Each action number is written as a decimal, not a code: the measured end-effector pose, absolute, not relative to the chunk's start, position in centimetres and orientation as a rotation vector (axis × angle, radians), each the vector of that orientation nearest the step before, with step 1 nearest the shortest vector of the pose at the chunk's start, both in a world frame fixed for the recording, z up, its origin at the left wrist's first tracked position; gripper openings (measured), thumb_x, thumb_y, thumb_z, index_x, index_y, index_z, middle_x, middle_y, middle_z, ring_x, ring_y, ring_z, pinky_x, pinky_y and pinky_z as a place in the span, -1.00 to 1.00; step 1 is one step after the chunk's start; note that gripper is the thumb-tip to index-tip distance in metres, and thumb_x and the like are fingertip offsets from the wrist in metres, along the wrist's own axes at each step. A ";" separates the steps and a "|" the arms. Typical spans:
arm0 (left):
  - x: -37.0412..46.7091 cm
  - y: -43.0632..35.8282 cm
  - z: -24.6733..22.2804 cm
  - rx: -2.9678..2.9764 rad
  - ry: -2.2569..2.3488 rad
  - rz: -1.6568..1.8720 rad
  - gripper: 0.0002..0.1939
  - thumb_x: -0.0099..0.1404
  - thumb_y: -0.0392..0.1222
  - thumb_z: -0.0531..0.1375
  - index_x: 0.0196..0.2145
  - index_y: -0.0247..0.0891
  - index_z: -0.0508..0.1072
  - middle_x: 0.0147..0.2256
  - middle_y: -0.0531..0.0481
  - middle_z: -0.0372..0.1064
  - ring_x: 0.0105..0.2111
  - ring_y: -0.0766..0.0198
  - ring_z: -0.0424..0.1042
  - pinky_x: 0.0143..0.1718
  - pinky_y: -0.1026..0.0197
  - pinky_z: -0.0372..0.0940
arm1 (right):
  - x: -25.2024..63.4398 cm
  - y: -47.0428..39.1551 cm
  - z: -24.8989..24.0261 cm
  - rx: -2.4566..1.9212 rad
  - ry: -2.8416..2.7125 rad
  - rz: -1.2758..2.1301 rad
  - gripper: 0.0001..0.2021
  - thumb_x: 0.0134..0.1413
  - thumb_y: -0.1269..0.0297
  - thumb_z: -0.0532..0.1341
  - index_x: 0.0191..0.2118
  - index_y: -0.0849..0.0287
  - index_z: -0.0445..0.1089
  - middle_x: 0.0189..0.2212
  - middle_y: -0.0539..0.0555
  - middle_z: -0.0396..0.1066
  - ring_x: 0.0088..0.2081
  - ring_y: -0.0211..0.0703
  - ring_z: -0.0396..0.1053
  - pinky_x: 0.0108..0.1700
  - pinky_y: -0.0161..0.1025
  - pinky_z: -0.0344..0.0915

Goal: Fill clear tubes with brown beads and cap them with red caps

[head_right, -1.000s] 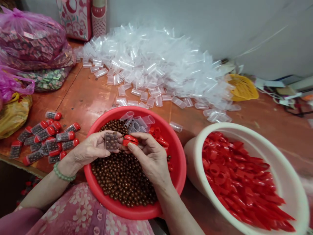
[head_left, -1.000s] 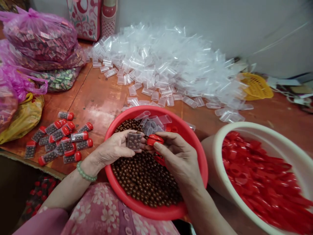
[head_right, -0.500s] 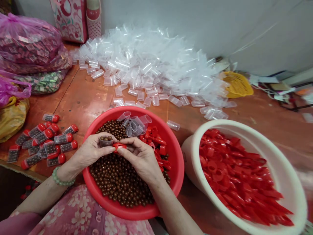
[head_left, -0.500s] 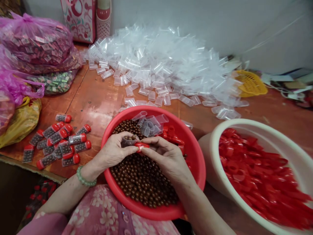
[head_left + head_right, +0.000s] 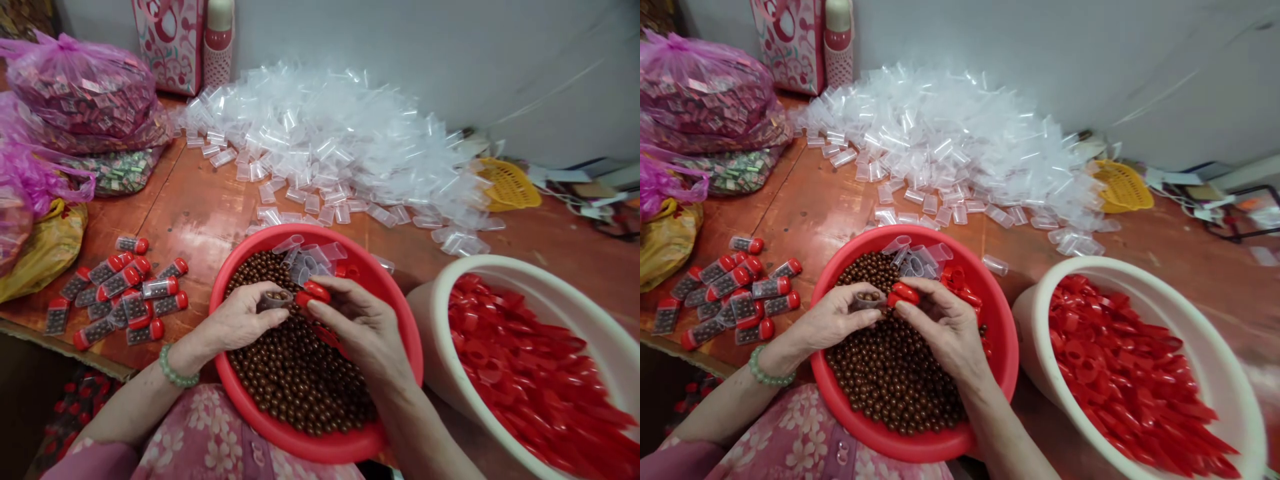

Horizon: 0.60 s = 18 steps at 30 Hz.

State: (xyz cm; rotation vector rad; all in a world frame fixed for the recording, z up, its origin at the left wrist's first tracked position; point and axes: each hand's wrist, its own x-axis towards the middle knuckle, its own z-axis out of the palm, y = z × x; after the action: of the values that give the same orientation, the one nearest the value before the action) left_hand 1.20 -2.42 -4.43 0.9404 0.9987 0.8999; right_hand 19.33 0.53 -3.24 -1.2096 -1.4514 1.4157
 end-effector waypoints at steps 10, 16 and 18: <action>0.7 -2.7 -4.5 0.890 0.809 0.814 -0.61 0.20 -0.07 0.25 -0.08 -0.36 0.41 -0.46 0.05 0.34 -0.48 0.39 0.32 -0.38 0.29 0.26 | 17.7 2.4 -1.9 -1.014 -1.674 1.211 -0.84 -0.01 0.27 0.37 -0.24 0.04 0.53 -0.34 0.01 0.52 -0.29 -0.18 0.48 -0.22 -0.22 0.46; 0.7 -2.7 -4.2 0.914 0.848 0.797 -0.64 0.18 -0.02 0.27 -0.18 -0.33 0.40 -0.45 0.06 0.32 -0.50 0.42 0.27 -0.40 0.30 0.23 | 17.7 2.2 -2.3 -1.037 -1.716 1.256 -0.83 0.03 0.19 0.35 -0.23 0.06 0.52 -0.33 0.04 0.53 -0.30 -0.15 0.49 -0.20 -0.16 0.47; 0.7 -2.6 -4.2 0.881 0.828 0.813 -0.62 0.17 0.02 0.27 -0.20 -0.34 0.40 -0.45 0.05 0.32 -0.50 0.42 0.28 -0.40 0.30 0.24 | 17.6 2.1 -2.3 -1.040 -1.741 1.239 -0.83 0.04 0.17 0.34 -0.23 0.07 0.51 -0.34 0.04 0.52 -0.32 -0.15 0.49 -0.22 -0.16 0.47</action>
State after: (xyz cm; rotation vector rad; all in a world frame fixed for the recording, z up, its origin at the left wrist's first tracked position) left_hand 0.67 -2.59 -4.22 0.8808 0.8281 0.8128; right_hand 17.59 2.10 -2.35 -1.0398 -1.7410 1.2389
